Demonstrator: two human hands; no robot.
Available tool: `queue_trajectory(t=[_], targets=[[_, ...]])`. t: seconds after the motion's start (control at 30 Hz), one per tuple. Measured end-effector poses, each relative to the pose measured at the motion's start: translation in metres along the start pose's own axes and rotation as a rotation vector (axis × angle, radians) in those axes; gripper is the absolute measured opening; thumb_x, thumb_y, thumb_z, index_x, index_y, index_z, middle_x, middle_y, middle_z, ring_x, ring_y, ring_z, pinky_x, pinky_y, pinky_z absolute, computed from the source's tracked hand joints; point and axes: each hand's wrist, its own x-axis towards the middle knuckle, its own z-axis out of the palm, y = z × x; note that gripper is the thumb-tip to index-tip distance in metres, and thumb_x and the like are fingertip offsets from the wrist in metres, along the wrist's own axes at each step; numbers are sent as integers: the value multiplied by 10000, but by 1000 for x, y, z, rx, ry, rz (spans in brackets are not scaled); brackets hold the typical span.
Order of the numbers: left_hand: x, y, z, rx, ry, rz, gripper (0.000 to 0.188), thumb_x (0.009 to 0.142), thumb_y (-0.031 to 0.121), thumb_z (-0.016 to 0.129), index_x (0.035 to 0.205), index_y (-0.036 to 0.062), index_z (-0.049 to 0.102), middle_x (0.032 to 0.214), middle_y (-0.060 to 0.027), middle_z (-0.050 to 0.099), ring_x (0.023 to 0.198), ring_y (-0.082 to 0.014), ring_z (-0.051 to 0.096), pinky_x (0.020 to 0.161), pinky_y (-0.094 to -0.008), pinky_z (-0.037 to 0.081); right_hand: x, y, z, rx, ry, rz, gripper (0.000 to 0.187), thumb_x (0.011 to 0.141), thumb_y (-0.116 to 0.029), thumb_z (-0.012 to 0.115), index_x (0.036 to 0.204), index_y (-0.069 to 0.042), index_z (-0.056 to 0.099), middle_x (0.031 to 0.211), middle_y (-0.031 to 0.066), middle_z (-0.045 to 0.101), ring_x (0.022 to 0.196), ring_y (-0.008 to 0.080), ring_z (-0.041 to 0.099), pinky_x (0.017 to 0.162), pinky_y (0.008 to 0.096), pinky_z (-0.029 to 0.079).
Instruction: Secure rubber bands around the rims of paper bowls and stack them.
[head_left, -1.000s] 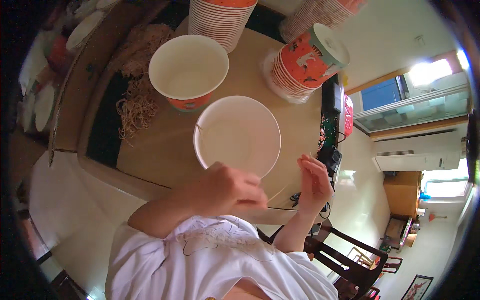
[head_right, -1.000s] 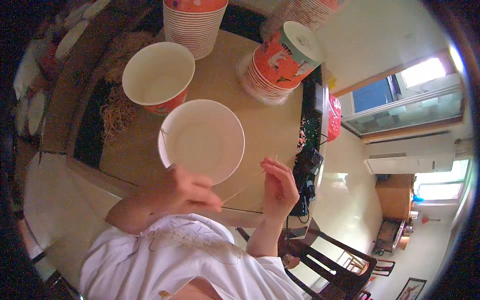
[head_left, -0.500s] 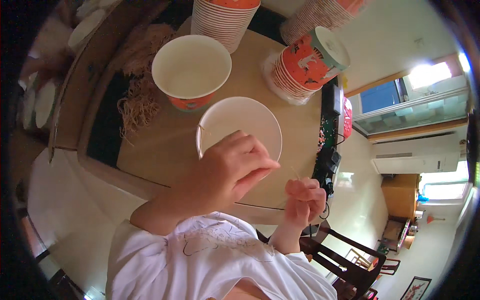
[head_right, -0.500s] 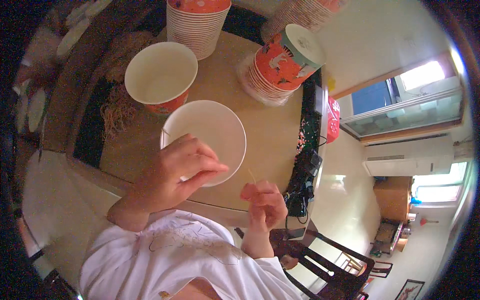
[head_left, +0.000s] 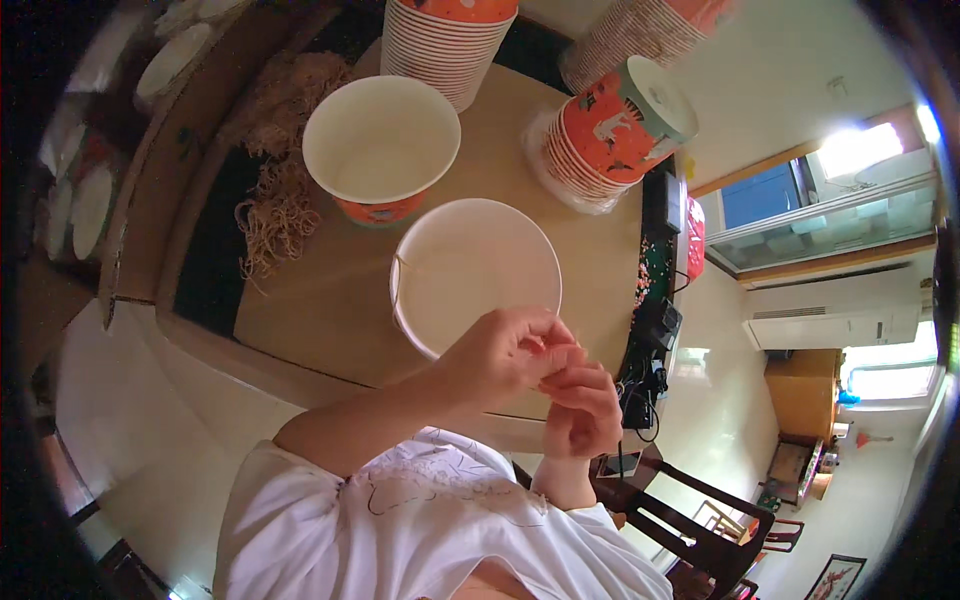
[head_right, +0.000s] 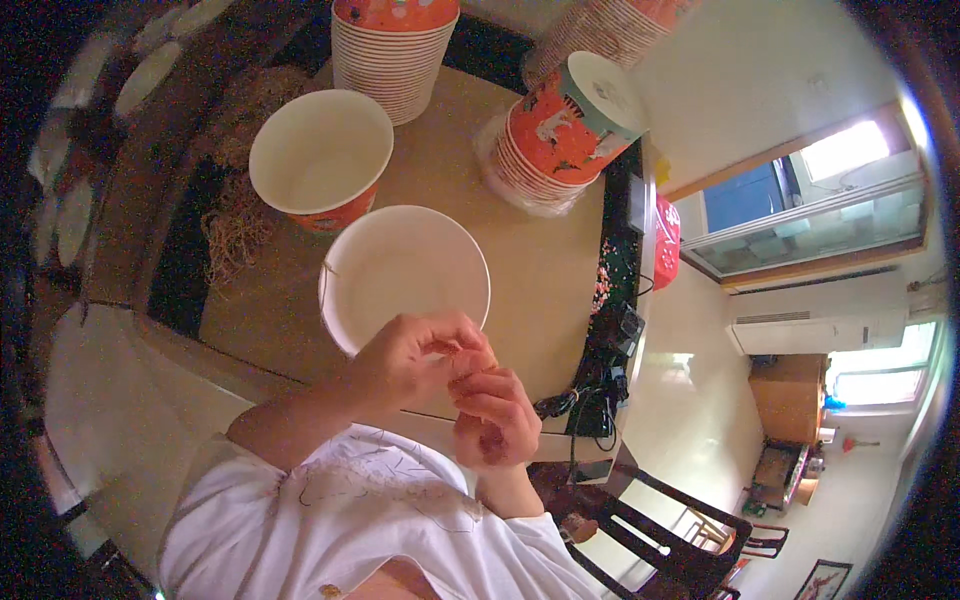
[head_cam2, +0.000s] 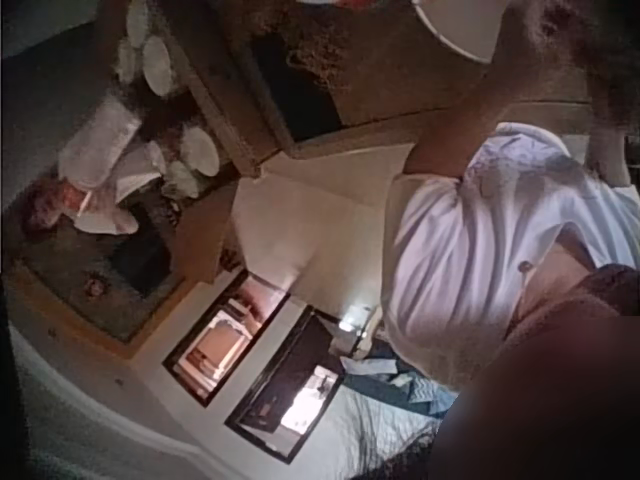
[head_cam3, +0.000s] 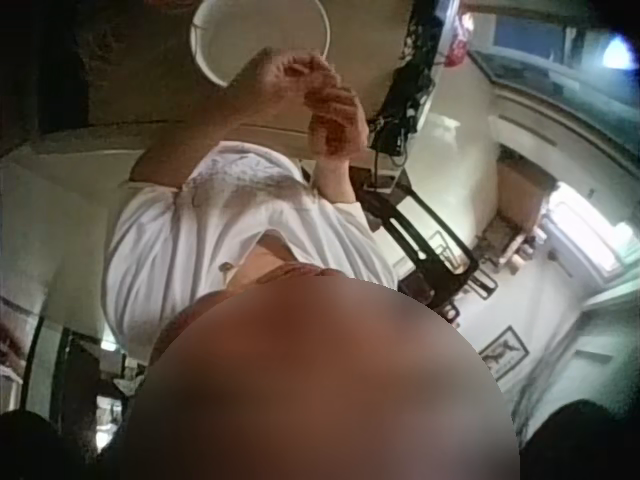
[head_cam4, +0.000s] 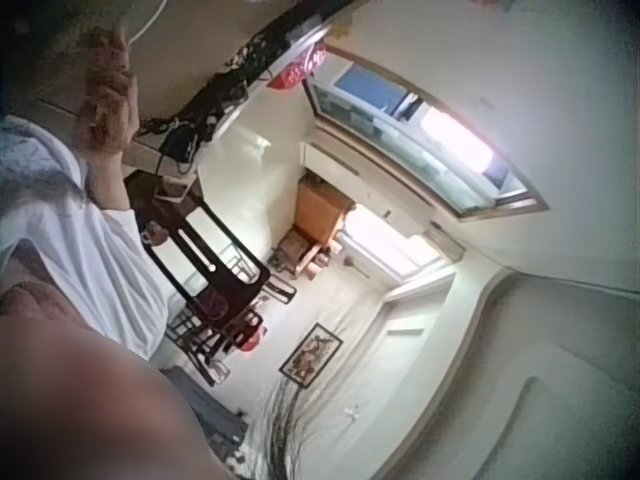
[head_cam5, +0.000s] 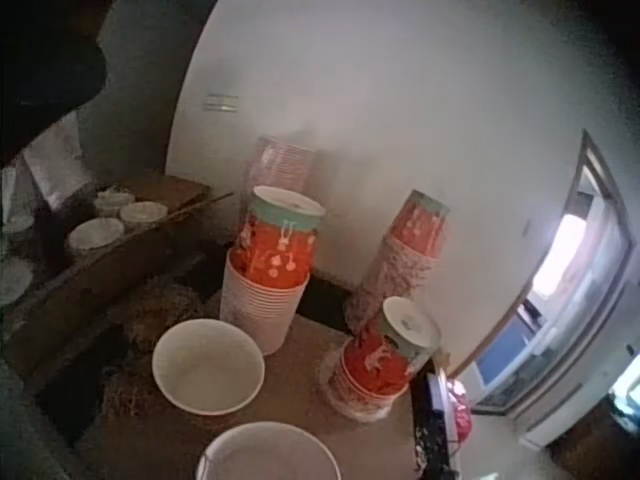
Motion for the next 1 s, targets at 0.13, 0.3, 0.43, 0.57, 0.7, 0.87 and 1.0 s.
queue_trajectory(t=[0.13,0.3,0.43,0.57,0.7,0.87,1.0], targets=[[2,1,3,-366,-1,-117,126,938,123,583,900,10,623,844,-40,625,774,-92,583,683,-262,488,-5,3,6,45,-25,71,172,711,133,509,824,11,556,748,151,621,707,247,608,615,325,501],[-1,-2,2,-447,-12,-74,127,926,105,590,894,-5,644,781,-28,627,721,-72,573,627,-248,481,-1,4,-12,-14,234,258,156,881,-89,561,965,36,601,949,129,587,780,168,568,678,268,468],[-4,0,3,-161,-85,-133,120,897,107,624,867,-7,647,744,-42,640,685,-92,583,618,-266,474,5,3,-23,287,85,581,197,872,-67,572,1017,51,637,952,94,574,788,138,559,711,252,455],[-6,2,6,169,3,-10,93,840,96,668,867,7,657,726,-93,656,646,-166,624,596,-293,478,10,5,-19,360,27,643,80,832,7,613,889,46,652,922,78,567,828,145,552,747,252,447],[-6,3,7,305,16,34,123,855,97,678,931,4,652,691,-49,623,639,-58,551,566,-255,454,6,13,-21,444,46,644,30,809,43,628,835,33,617,906,68,561,854,147,544,766,256,442],[-5,1,12,384,167,154,76,810,39,698,862,29,643,721,-45,582,611,-96,548,542,-252,444,1,21,-22,476,125,624,57,823,53,613,842,10,582,891,67,554,844,140,538,767,257,442],[-5,2,11,419,193,177,96,764,52,704,807,66,619,730,-55,569,615,-201,605,555,-326,488,0,18,-18,446,156,646,62,825,60,608,856,8,592,911,77,570,841,141,542,758,260,448]])
